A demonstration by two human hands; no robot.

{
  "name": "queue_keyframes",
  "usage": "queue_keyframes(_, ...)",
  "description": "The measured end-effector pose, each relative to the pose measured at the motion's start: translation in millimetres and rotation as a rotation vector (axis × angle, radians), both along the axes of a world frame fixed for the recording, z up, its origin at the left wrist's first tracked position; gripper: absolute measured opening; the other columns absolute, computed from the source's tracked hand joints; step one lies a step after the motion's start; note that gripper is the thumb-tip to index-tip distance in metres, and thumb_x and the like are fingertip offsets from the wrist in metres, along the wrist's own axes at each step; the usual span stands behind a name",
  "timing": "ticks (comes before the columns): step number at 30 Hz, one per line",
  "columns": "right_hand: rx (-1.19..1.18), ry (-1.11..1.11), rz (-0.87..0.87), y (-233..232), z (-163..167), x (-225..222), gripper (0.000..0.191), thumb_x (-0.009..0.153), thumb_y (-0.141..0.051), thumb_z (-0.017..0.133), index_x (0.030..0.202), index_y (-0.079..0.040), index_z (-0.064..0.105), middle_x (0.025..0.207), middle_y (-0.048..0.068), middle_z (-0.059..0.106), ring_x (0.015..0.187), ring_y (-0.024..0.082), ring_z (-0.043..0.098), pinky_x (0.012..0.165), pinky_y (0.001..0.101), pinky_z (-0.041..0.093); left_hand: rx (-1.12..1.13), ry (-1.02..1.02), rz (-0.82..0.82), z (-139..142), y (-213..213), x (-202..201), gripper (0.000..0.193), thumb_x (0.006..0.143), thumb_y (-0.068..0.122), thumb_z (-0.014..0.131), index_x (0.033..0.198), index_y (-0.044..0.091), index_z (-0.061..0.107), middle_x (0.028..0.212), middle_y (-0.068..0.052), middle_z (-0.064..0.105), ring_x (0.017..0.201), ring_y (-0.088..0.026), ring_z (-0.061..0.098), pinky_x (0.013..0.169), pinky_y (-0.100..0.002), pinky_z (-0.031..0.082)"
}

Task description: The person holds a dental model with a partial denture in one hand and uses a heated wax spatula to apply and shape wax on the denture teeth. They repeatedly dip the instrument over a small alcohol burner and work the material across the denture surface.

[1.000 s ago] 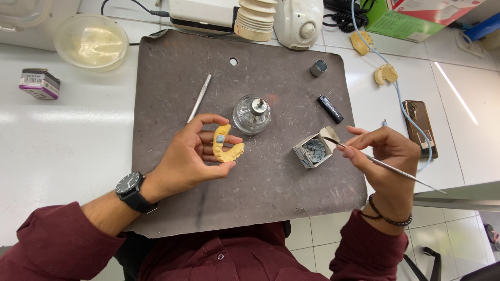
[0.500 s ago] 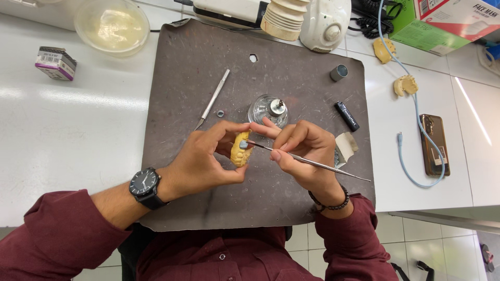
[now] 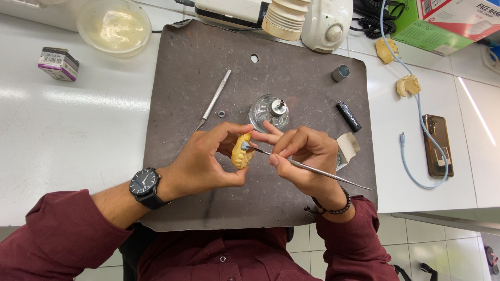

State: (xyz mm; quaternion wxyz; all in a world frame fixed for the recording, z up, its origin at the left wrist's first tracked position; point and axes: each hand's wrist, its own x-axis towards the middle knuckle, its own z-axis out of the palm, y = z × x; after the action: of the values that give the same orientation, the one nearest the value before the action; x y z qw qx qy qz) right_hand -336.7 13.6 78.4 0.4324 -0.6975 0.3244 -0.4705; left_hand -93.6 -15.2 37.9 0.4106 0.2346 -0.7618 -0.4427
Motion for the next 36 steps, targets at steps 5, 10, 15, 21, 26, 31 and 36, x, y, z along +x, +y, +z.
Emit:
queue_keyframes(5, -0.021, 0.041, -0.016, -0.8, -0.1, 1.5, 0.017, 0.089, 0.006, 0.071, 0.085, -0.006, 0.060, 0.080, 0.009, 0.073, 0.112, 0.041, 0.075, 0.127, 0.0639, 0.040, -0.019, 0.001, -0.005, -1.7, -1.5, 0.4, 0.069, 0.078, 0.008, 0.082, 0.139, 0.004, 0.049, 0.117, -0.011, 0.077, 0.104, -0.021, 0.079, 0.093, -0.032, 0.062)
queue_keyframes(10, -0.033, 0.063, -0.022, -0.6, 0.7, 1.2, 0.017, 0.089, 0.007, 0.070, 0.084, -0.007, 0.060, 0.080, 0.009, 0.073, 0.113, 0.041, 0.075, 0.127, 0.0636, 0.040, 0.002, 0.006, -0.004, -1.4, -0.4, -0.1, 0.070, 0.078, 0.008, 0.083, 0.139, 0.004, 0.050, 0.117, -0.011, 0.077, 0.104, -0.021, 0.080, 0.094, -0.032, 0.065)
queue_keyframes(15, -0.030, 0.055, -0.016, -1.6, -0.1, 0.3, 0.017, 0.088, 0.006, 0.071, 0.084, -0.007, 0.060, 0.080, 0.009, 0.073, 0.113, 0.041, 0.075, 0.127, 0.0639, 0.041, 0.009, -0.004, -0.008, -1.2, -1.3, -0.9, 0.071, 0.077, 0.008, 0.083, 0.140, 0.004, 0.049, 0.118, -0.011, 0.076, 0.104, -0.021, 0.079, 0.095, -0.032, 0.065)
queue_keyframes(21, -0.035, 0.063, -0.026, -1.6, -1.4, 0.4, 0.017, 0.090, 0.005, 0.071, 0.084, -0.007, 0.060, 0.080, 0.009, 0.073, 0.113, 0.041, 0.075, 0.127, 0.0650, 0.040, -0.010, -0.013, -0.007, -2.1, -2.2, -1.0, 0.072, 0.077, 0.009, 0.083, 0.140, 0.003, 0.049, 0.118, -0.011, 0.076, 0.104, -0.021, 0.079, 0.095, -0.032, 0.063)
queue_keyframes(26, -0.019, 0.054, -0.032, -2.1, -1.0, 0.5, 0.017, 0.090, 0.005, 0.071, 0.085, -0.007, 0.060, 0.081, 0.009, 0.073, 0.113, 0.040, 0.075, 0.127, 0.0655, 0.039, 0.000, -0.013, 0.000, -1.6, -1.1, -1.2, 0.072, 0.076, 0.009, 0.083, 0.140, 0.003, 0.049, 0.116, -0.011, 0.077, 0.104, -0.021, 0.079, 0.093, -0.032, 0.060)
queue_keyframes(31, -0.023, 0.050, -0.025, -1.4, 0.7, -0.7, 0.018, 0.090, 0.006, 0.070, 0.085, -0.007, 0.059, 0.079, 0.008, 0.072, 0.114, 0.041, 0.075, 0.128, 0.0653, 0.038, -0.010, -0.018, -0.002, -0.9, -1.6, -2.1, 0.072, 0.077, 0.009, 0.083, 0.140, 0.004, 0.049, 0.116, -0.011, 0.077, 0.104, -0.021, 0.079, 0.093, -0.032, 0.060)
queue_keyframes(36, -0.023, 0.066, -0.017, -1.3, 1.9, -0.1, 0.018, 0.089, 0.005, 0.073, 0.083, -0.007, 0.060, 0.081, 0.009, 0.074, 0.113, 0.040, 0.075, 0.127, 0.0650, 0.039, 0.011, -0.001, -0.010, -1.7, -1.2, -2.3, 0.071, 0.078, 0.009, 0.083, 0.140, 0.003, 0.049, 0.118, -0.012, 0.077, 0.105, -0.021, 0.079, 0.093, -0.033, 0.060)
